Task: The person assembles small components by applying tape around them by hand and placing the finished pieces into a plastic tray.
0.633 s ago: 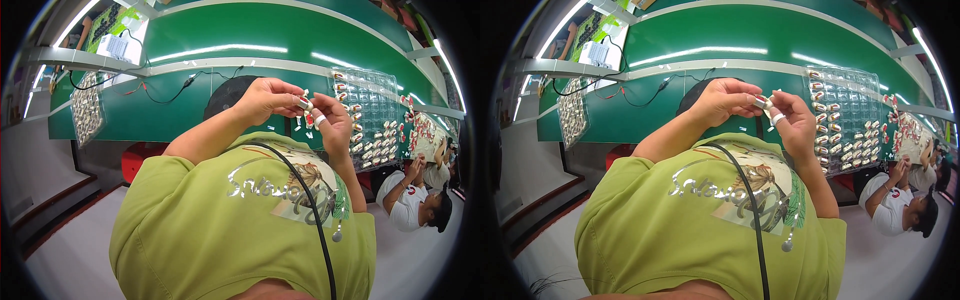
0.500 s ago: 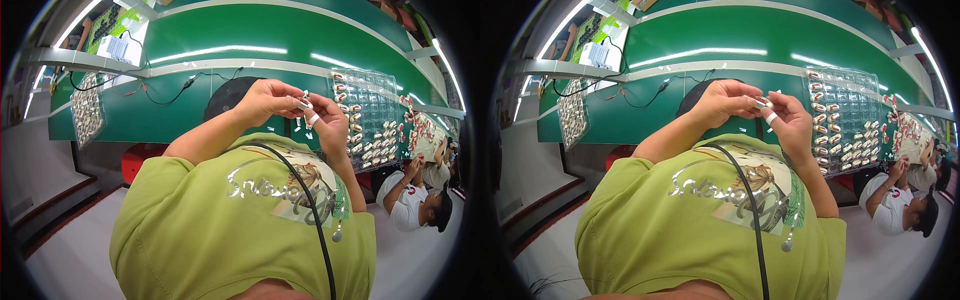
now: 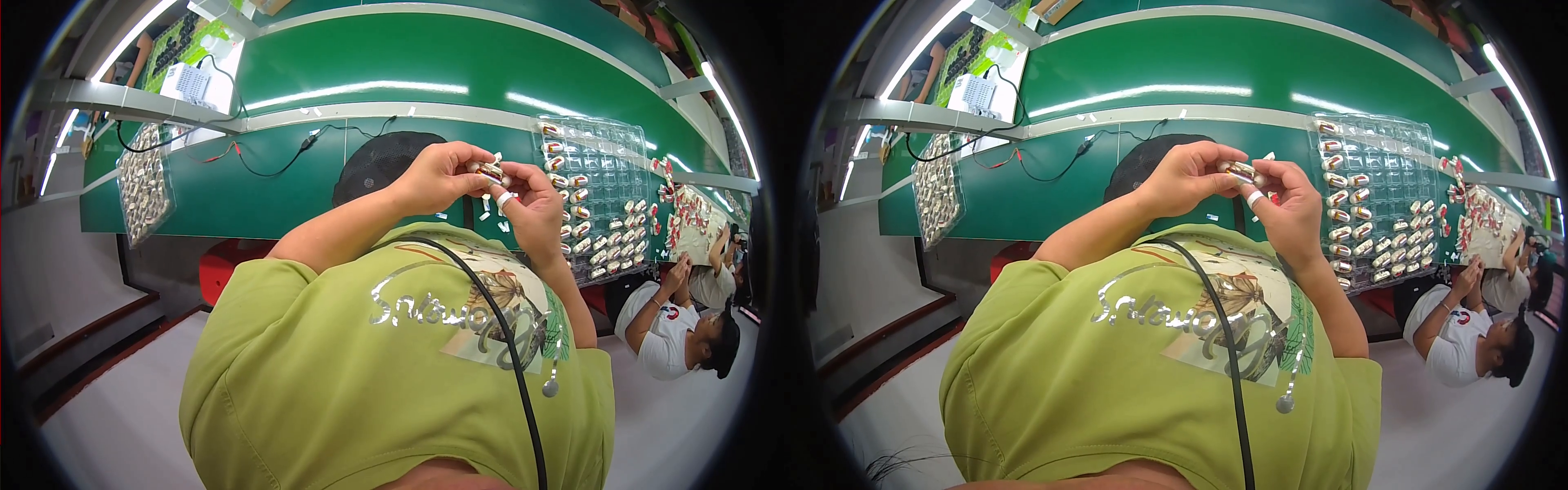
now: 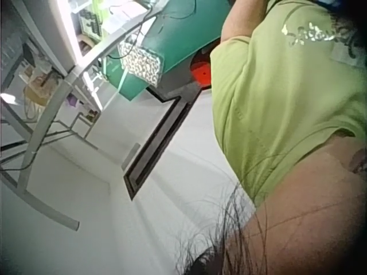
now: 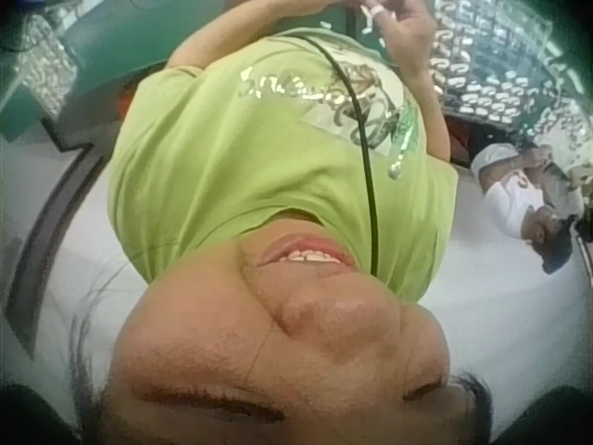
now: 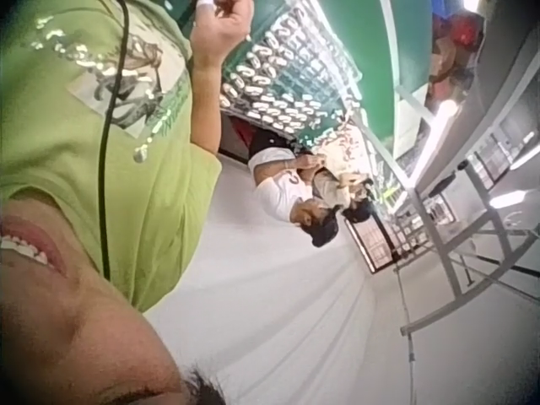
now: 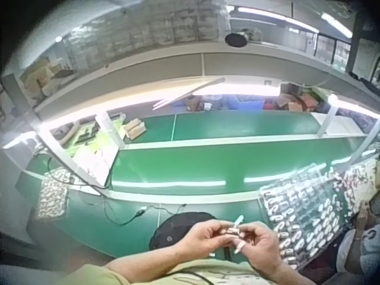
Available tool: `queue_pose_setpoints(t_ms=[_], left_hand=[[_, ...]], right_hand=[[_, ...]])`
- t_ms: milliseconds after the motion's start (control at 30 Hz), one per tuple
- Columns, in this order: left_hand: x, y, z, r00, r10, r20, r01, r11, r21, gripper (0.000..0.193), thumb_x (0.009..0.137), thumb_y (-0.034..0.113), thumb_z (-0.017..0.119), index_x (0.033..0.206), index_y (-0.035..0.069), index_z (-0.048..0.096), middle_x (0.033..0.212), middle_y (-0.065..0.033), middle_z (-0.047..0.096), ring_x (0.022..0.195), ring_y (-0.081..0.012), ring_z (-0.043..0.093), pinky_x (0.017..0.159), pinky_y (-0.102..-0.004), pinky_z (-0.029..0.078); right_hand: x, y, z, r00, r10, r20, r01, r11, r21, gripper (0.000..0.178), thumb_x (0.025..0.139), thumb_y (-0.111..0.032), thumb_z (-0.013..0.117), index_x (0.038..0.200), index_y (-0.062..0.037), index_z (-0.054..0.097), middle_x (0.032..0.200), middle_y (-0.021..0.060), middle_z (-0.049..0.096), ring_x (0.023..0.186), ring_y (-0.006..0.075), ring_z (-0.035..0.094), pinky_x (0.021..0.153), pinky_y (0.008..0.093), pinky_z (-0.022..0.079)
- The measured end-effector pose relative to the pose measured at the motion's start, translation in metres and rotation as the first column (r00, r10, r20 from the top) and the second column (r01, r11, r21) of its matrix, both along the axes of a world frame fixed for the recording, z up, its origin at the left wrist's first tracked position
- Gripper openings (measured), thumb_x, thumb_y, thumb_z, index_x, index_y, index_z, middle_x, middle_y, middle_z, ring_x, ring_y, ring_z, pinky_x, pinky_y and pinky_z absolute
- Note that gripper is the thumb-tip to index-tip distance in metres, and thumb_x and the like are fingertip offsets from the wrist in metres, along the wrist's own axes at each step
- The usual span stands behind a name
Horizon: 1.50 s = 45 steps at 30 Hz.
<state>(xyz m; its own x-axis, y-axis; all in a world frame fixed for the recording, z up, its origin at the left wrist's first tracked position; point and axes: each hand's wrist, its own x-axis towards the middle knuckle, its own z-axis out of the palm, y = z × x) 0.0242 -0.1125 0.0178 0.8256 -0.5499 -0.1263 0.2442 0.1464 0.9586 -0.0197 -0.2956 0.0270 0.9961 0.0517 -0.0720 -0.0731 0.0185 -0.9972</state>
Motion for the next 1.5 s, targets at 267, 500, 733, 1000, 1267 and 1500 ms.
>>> queue_pose_setpoints(t_ms=[267, 500, 733, 1000, 1267, 1500], left_hand=[[-0.002, -0.002, -0.012, 0.981, 0.002, -0.193, 0.012, 0.997, 0.07, 0.032, 0.087, 0.004, 0.062, 0.116, -0.008, 0.054, 0.099, -0.0129, 0.065, 0.086, -0.0164, 0.065, 0.077, -0.0278, 0.056], [-0.005, 0.0, -0.025, 0.954, -0.041, -0.297, 0.047, 0.999, 0.014, 0.04, 0.089, 0.011, 0.062, 0.125, 0.0, 0.048, 0.105, -0.0109, 0.065, 0.09, -0.0167, 0.065, 0.077, -0.0286, 0.053], [0.03, 0.08, -0.002, 0.929, -0.274, 0.25, 0.047, 0.755, 0.654, 0.076, 0.076, 0.044, 0.073, 0.131, 0.001, 0.043, 0.109, -0.019, 0.062, 0.098, -0.0293, 0.062, 0.084, -0.0387, 0.05], [0.021, 0.189, 0.044, 0.462, 0.399, 0.792, -0.78, 0.608, 0.149, 0.019, 0.074, 0.021, 0.073, 0.081, 0.006, 0.065, 0.086, -0.0111, 0.061, 0.085, -0.0228, 0.061, 0.074, -0.0352, 0.049], [-0.015, 0.163, 0.065, 0.866, 0.117, 0.485, -0.215, 0.965, 0.151, 0.048, 0.079, 0.015, 0.073, 0.122, 0.007, 0.053, 0.112, -0.0133, 0.059, 0.092, -0.0181, 0.063, 0.077, -0.0292, 0.052], [-0.001, 0.279, 0.119, -0.097, 0.983, 0.158, -0.922, -0.029, -0.385, 0.058, 0.078, 0.001, 0.063, 0.129, -0.001, 0.036, 0.085, -0.0095, 0.058, 0.058, -0.0134, 0.059, 0.05, -0.0233, 0.051]], right_hand=[[-0.004, 0.001, -0.024, 0.996, -0.004, 0.087, 0.022, 0.977, -0.213, 0.026, 0.076, -0.004, 0.071, 0.101, -0.002, 0.064, 0.088, 0.0041, 0.057, 0.076, 0.011, 0.058, 0.069, 0.0235, 0.049], [0.004, -0.004, -0.019, 0.885, 0.286, 0.366, 0.009, 0.777, -0.629, 0.034, 0.068, -0.006, 0.068, 0.101, -0.0054, 0.064, 0.086, 0.0112, 0.058, 0.08, 0.0295, 0.058, 0.072, 0.0371, 0.047], [0.016, -0.066, -0.013, 0.948, 0.115, 0.297, 0.093, 0.791, -0.604, 0.032, 0.08, -0.004, 0.063, 0.112, -0.0018, 0.062, 0.094, 0.0085, 0.061, 0.084, 0.0169, 0.059, 0.076, 0.0287, 0.048], [0.04, -0.084, 0.046, 0.954, 0.119, 0.274, 0.07, 0.803, -0.592, 0.026, 0.082, -0.001, 0.063, 0.108, 0.0008, 0.063, 0.1, 0.0058, 0.059, 0.089, 0.0129, 0.057, 0.08, 0.0264, 0.047], [0.035, -0.014, 0.08, 0.914, 0.35, 0.206, -0.29, 0.917, -0.273, 0.021, 0.083, 0.004, 0.059, 0.104, 0.0046, 0.062, 0.095, 0.0053, 0.057, 0.086, 0.0114, 0.056, 0.078, 0.0219, 0.046], [0.013, -0.118, 0.029, 0.996, 0.093, -0.003, -0.093, 0.994, -0.062, 0.031, 0.08, -0.007, 0.066, 0.109, 0.0039, 0.06, 0.097, 0.0065, 0.062, 0.083, 0.0113, 0.056, 0.073, 0.0234, 0.046]])
